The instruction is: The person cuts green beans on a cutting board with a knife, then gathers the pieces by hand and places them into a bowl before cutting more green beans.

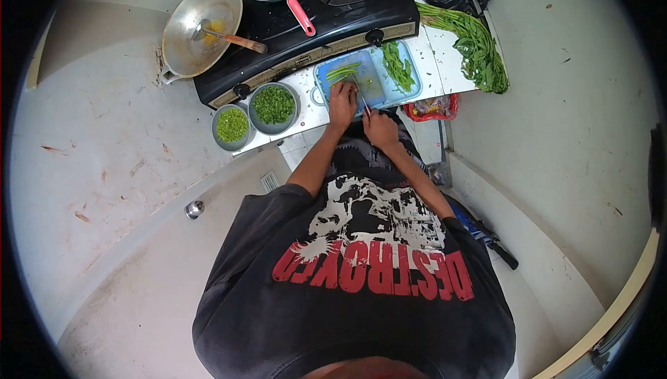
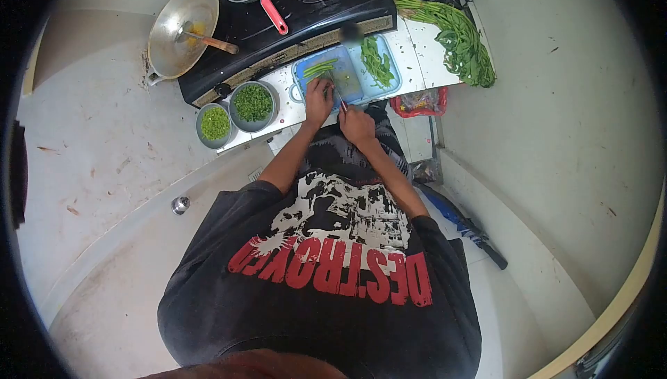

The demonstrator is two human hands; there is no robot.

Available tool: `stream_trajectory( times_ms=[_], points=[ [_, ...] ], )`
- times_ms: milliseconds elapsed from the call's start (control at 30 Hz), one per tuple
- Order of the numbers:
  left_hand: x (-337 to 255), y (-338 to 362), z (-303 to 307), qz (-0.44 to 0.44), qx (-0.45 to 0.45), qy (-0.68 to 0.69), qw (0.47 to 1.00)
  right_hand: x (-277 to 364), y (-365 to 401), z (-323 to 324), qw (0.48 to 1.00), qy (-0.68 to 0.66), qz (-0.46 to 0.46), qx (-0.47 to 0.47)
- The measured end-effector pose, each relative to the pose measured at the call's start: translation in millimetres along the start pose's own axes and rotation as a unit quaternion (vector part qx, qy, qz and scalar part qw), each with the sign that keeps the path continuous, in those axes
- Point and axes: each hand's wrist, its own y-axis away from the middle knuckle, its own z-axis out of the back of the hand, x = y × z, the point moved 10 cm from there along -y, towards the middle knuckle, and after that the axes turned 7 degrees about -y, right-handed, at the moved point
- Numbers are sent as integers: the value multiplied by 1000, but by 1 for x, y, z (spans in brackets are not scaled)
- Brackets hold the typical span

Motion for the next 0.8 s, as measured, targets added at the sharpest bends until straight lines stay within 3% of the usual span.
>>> stream_trajectory(
  times_ms=[233,533,800],
  points=[
    [14,2,-6,56,24,26,998,-12,15,1,1000,27,-2,6],
    [-5,3,8,-46,8,-4,999,-23,15,7,1000,18,-16,-5],
    [10,4,-3,18,33,21,999,-8,25,4,1000,23,-2,3]
  ],
)
